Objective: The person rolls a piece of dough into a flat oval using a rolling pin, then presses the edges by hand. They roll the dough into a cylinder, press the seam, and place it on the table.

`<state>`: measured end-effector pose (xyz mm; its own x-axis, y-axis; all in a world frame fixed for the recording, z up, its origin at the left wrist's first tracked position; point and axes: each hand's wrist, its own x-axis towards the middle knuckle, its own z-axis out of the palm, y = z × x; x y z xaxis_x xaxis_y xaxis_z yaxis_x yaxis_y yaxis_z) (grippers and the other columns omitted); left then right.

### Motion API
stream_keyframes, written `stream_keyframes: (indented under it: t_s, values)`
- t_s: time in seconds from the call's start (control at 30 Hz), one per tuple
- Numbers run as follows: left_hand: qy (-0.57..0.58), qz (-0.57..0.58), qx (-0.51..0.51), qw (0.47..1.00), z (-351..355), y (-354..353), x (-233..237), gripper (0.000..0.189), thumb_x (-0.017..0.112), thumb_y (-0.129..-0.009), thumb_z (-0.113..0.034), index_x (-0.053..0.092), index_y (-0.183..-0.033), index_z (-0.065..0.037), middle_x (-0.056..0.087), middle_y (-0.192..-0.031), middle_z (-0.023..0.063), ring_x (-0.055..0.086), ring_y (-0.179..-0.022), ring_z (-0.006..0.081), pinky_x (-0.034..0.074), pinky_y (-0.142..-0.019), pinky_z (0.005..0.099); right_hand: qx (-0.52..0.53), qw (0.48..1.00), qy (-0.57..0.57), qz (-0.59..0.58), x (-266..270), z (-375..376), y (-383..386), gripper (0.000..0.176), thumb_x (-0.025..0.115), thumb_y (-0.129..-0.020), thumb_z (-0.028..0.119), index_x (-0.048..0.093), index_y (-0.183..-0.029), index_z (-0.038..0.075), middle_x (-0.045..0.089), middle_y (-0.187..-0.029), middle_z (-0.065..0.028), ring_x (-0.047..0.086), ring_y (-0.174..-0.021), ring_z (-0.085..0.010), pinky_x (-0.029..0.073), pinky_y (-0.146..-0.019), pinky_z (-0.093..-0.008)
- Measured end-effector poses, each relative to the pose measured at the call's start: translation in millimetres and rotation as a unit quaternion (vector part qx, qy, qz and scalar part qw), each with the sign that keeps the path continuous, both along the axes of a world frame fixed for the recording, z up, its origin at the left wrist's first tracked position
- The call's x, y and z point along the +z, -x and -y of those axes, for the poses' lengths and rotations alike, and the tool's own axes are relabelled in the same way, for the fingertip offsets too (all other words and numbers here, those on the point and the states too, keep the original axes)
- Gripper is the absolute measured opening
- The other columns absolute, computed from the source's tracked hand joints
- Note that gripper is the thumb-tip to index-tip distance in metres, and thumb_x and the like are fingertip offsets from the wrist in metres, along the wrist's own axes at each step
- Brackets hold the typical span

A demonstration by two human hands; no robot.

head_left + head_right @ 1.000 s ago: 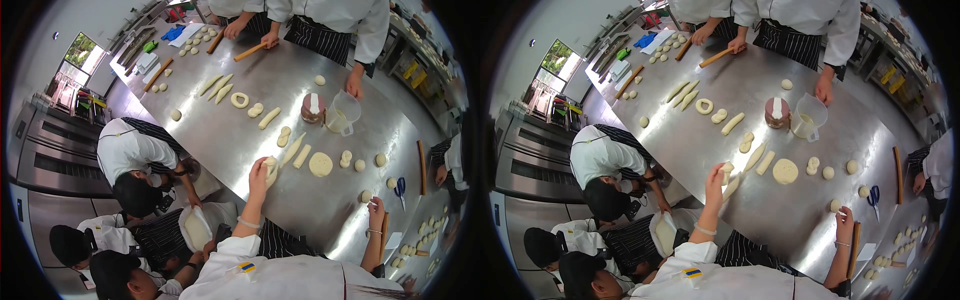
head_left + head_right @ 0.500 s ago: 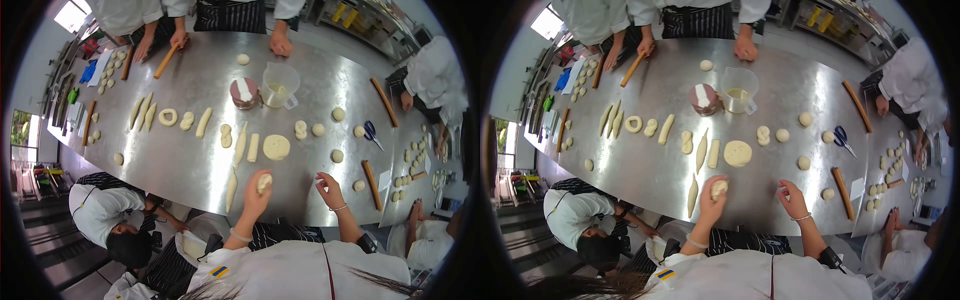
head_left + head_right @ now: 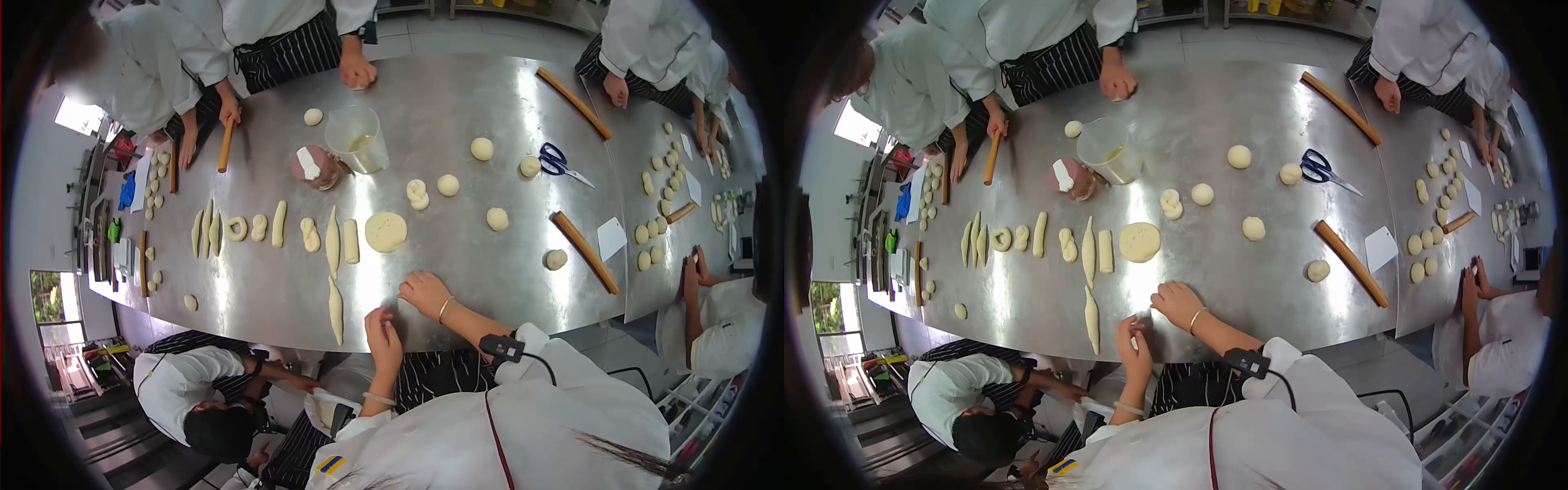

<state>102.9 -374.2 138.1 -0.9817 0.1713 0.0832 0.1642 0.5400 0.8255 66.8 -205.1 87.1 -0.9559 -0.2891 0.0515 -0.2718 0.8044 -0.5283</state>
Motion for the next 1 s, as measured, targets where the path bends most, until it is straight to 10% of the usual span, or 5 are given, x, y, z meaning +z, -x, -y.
stream_keyframes:
  t_s: [0.23, 0.4, 0.53, 0.6, 1.0]
  values:
    - [-0.298, 0.315, -0.043, 0.900, -41.2, 1.5, -21.1, 0.036, 0.038, -0.105, -0.025, 0.051, -0.128, 0.000, 0.062, -0.115, 0.0139, 0.062, -0.099, 0.0191, 0.049, -0.088, 0.0325, -0.289, 0.926, 0.244, 0.010, 57.8, -57.4, -26.0, 0.025, 0.066, -0.088, 0.027, 0.059, -0.084, 0.003, 0.051, -0.054, -0.0140, 0.056, -0.051, -0.0310, 0.044, -0.049, -0.0394]
    - [-0.710, 0.523, -0.153, 0.446, -123.1, 31.0, 66.0, 0.054, 0.027, -0.105, -0.042, 0.037, -0.141, -0.005, 0.038, -0.149, 0.0165, 0.042, -0.132, 0.0262, 0.032, -0.111, 0.0457, -0.043, 0.975, 0.143, -0.162, 150.9, -55.0, -26.4, 0.024, 0.069, -0.082, 0.028, 0.062, -0.091, 0.007, 0.064, -0.105, -0.0123, 0.059, -0.097, -0.0312, 0.042, -0.089, -0.0480]
    - [-0.724, 0.470, -0.040, 0.504, -134.2, 51.5, 102.8, 0.047, 0.034, -0.104, -0.037, 0.041, -0.139, -0.005, 0.047, -0.140, 0.0149, 0.049, -0.126, 0.0252, 0.037, -0.109, 0.0435, -0.059, 0.973, -0.001, -0.221, 178.5, -79.2, -53.8, 0.030, 0.068, -0.082, 0.030, 0.059, -0.095, 0.006, 0.055, -0.110, -0.0128, 0.051, -0.113, -0.0335, 0.034, -0.099, -0.0484]
    - [-0.569, 0.440, -0.102, 0.687, -141.0, 51.4, 58.4, 0.041, 0.038, -0.104, -0.032, 0.046, -0.133, -0.005, 0.056, -0.128, 0.0114, 0.054, -0.117, 0.0224, 0.043, -0.103, 0.0391, -0.107, 0.966, 0.097, -0.215, 176.7, -79.4, -61.7, 0.026, 0.067, -0.081, 0.026, 0.058, -0.094, 0.006, 0.054, -0.108, -0.0136, 0.050, -0.112, -0.0352, 0.035, -0.097, -0.0490]
    - [-0.650, 0.501, -0.016, 0.571, -165.4, 24.2, 129.4, 0.054, 0.032, -0.104, -0.044, 0.035, -0.145, -0.010, 0.044, -0.146, 0.0108, 0.042, -0.134, 0.0256, 0.030, -0.115, 0.0389, -0.109, 0.946, 0.219, -0.213, 136.4, -97.7, -54.0, 0.042, 0.050, -0.090, 0.015, 0.056, -0.128, 0.001, 0.032, -0.152, -0.0258, 0.029, -0.139, -0.0486, 0.026, -0.112, -0.0511]
